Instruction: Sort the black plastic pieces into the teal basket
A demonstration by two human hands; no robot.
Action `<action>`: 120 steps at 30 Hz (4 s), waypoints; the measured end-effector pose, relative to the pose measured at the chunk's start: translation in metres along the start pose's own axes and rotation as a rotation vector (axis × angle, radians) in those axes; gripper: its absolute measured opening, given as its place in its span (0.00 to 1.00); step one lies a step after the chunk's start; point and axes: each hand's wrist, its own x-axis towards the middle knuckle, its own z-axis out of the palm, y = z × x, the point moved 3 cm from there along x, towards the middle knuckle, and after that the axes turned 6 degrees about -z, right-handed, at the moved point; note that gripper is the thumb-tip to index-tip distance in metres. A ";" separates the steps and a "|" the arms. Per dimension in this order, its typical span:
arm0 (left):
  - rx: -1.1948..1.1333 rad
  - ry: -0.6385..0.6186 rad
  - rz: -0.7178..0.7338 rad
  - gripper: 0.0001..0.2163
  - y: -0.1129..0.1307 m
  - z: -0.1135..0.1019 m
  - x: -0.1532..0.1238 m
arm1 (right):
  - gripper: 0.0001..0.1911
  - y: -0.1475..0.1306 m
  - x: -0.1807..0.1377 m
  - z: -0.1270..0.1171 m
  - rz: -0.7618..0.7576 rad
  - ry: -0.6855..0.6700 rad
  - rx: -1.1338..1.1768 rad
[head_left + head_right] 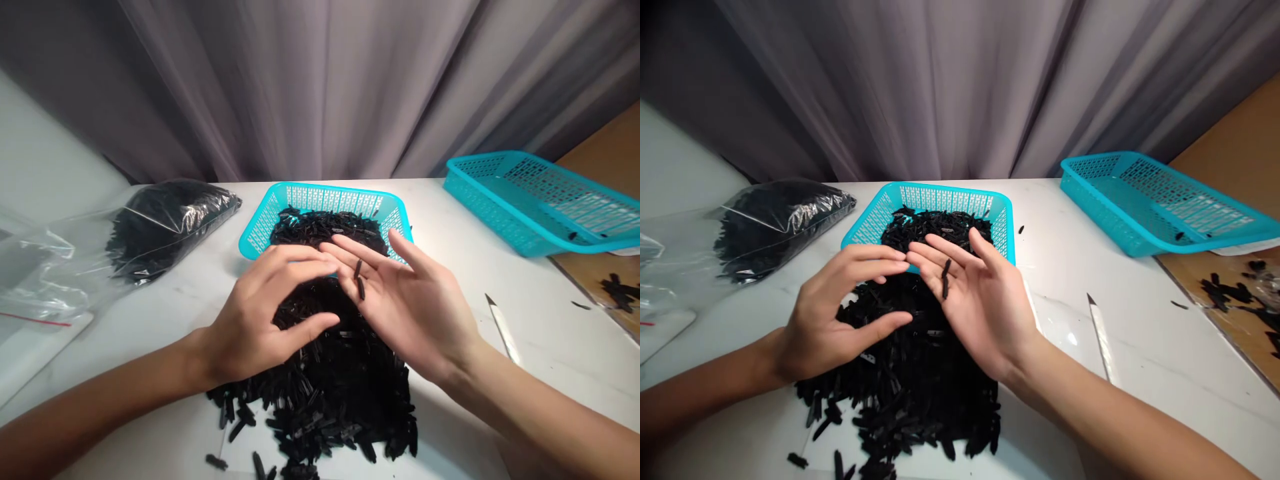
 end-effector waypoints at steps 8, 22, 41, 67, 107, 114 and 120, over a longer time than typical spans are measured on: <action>0.198 -0.068 0.144 0.10 -0.001 0.010 -0.005 | 0.23 0.025 -0.013 0.001 0.108 -0.281 -0.054; 0.042 -0.006 0.030 0.10 -0.006 -0.002 0.002 | 0.09 0.030 -0.007 -0.010 -0.017 -0.336 -0.420; -0.081 -0.034 -0.122 0.07 -0.009 -0.010 0.010 | 0.11 0.010 -0.005 -0.011 -0.139 -0.301 -0.618; -0.061 0.055 -0.089 0.04 -0.007 -0.013 0.012 | 0.09 0.007 -0.002 -0.014 -0.075 -0.289 -0.534; -0.043 0.096 -0.040 0.04 -0.001 -0.015 0.010 | 0.07 -0.001 -0.010 -0.006 -0.247 -0.298 -0.703; -0.031 0.085 -0.054 0.03 -0.002 -0.012 0.010 | 0.08 -0.002 -0.009 -0.006 -0.254 -0.292 -0.700; -0.030 0.083 -0.069 0.03 -0.002 -0.013 0.009 | 0.09 -0.001 -0.006 -0.008 -0.269 -0.313 -0.687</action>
